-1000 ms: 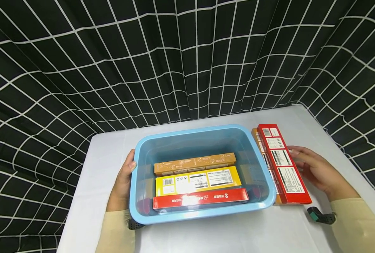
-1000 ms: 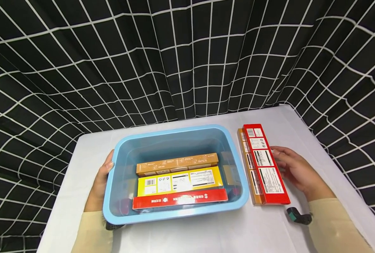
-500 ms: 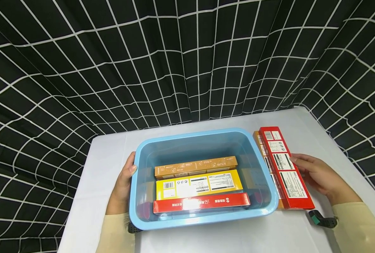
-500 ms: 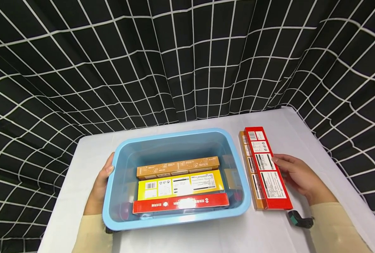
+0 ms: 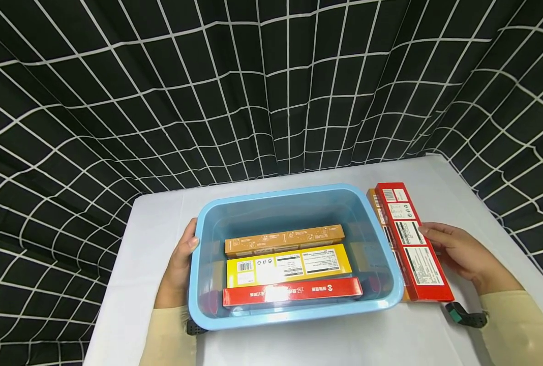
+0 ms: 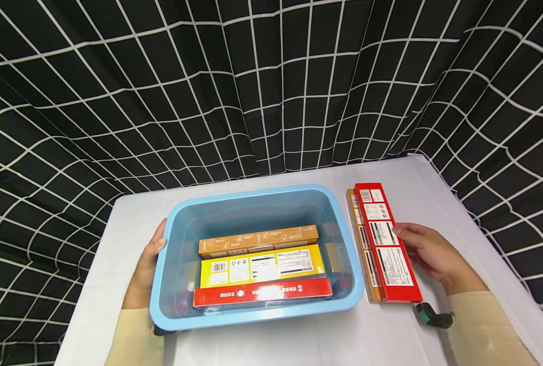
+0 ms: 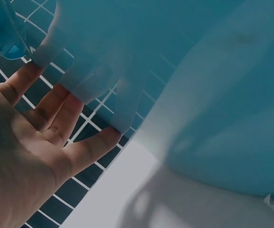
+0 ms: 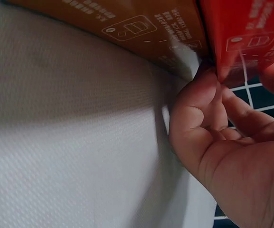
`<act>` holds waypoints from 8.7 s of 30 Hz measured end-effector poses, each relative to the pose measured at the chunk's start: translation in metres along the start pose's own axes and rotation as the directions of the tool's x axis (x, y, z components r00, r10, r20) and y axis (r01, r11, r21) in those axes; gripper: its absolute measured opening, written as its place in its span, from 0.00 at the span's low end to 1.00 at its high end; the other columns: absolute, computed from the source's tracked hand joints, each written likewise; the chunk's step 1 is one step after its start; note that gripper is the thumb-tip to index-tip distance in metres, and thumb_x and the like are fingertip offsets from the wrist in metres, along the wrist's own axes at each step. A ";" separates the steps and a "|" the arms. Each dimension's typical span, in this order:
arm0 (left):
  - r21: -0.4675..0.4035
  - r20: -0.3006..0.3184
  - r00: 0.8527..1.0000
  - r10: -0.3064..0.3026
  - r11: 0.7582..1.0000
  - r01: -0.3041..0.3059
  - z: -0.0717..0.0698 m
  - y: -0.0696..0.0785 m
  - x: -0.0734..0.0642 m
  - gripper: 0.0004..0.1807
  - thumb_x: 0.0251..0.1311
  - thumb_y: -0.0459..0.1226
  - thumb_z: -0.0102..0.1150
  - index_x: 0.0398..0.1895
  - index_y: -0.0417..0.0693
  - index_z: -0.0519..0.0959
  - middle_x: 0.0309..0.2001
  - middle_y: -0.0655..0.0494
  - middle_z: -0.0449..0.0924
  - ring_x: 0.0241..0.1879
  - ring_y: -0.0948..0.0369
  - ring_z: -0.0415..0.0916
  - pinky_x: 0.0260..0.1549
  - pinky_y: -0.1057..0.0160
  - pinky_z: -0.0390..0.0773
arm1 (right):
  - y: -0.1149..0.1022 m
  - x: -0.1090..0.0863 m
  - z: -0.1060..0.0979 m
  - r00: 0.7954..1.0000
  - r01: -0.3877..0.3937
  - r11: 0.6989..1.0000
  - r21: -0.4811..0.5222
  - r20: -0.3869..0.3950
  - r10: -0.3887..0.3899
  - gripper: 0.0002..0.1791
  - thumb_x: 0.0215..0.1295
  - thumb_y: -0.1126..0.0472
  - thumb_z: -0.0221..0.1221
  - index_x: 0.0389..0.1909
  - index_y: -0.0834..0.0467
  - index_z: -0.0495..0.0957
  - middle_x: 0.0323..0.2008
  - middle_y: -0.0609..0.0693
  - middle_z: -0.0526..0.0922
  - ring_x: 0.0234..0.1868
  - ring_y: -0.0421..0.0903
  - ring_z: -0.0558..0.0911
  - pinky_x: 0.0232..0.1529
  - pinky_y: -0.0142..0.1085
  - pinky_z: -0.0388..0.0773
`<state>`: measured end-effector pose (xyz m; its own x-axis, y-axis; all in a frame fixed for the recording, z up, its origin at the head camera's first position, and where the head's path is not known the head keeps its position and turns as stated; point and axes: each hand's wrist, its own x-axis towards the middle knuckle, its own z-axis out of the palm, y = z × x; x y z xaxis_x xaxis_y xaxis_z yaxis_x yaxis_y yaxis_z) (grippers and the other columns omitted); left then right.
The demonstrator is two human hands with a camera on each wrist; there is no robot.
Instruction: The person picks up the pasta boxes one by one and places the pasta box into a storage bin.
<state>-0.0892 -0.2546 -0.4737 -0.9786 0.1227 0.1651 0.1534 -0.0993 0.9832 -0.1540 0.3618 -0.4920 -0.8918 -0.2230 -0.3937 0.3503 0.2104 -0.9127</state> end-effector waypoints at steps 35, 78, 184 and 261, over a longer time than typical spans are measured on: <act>-0.007 -0.004 1.000 -0.007 1.000 0.007 0.000 0.000 0.000 0.30 0.71 0.45 0.40 0.73 0.45 0.68 0.61 0.31 0.71 0.56 0.46 0.73 0.52 0.48 0.80 | -0.008 -0.014 -0.017 0.992 0.001 0.986 0.166 0.124 -0.022 0.20 0.88 0.60 0.50 0.54 0.36 0.89 0.49 0.50 0.90 0.44 0.51 0.91 0.41 0.42 0.88; 0.013 -0.021 1.000 -0.011 1.000 0.011 -0.001 -0.003 0.000 0.31 0.71 0.46 0.40 0.74 0.45 0.69 0.62 0.30 0.71 0.57 0.44 0.72 0.53 0.48 0.80 | -0.043 -0.028 -0.012 0.978 0.145 0.961 0.236 0.114 -0.175 0.21 0.84 0.71 0.51 0.65 0.49 0.82 0.56 0.52 0.87 0.50 0.51 0.88 0.46 0.49 0.88; 0.024 -0.030 0.999 -0.013 1.000 0.014 0.001 -0.002 -0.001 0.31 0.72 0.47 0.40 0.74 0.45 0.68 0.63 0.34 0.72 0.59 0.43 0.71 0.55 0.48 0.79 | -0.141 -0.078 0.039 0.891 0.452 0.877 0.166 -0.142 -0.432 0.31 0.82 0.73 0.54 0.81 0.54 0.69 0.71 0.55 0.68 0.62 0.47 0.78 0.39 0.39 0.88; 0.027 -0.025 1.000 -0.013 1.000 0.014 0.000 -0.002 -0.001 0.31 0.72 0.47 0.40 0.74 0.46 0.69 0.63 0.35 0.73 0.59 0.42 0.71 0.54 0.47 0.79 | -0.202 -0.081 0.100 0.846 0.523 0.851 0.058 0.093 -0.526 0.36 0.76 0.81 0.56 0.82 0.57 0.67 0.75 0.63 0.63 0.69 0.58 0.71 0.43 0.44 0.88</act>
<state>-0.0884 -0.2542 -0.4763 -0.9836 0.0994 0.1504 0.1438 -0.0711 0.9871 -0.1244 0.2425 -0.2869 -0.9117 -0.3873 0.1368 -0.1515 0.0074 -0.9884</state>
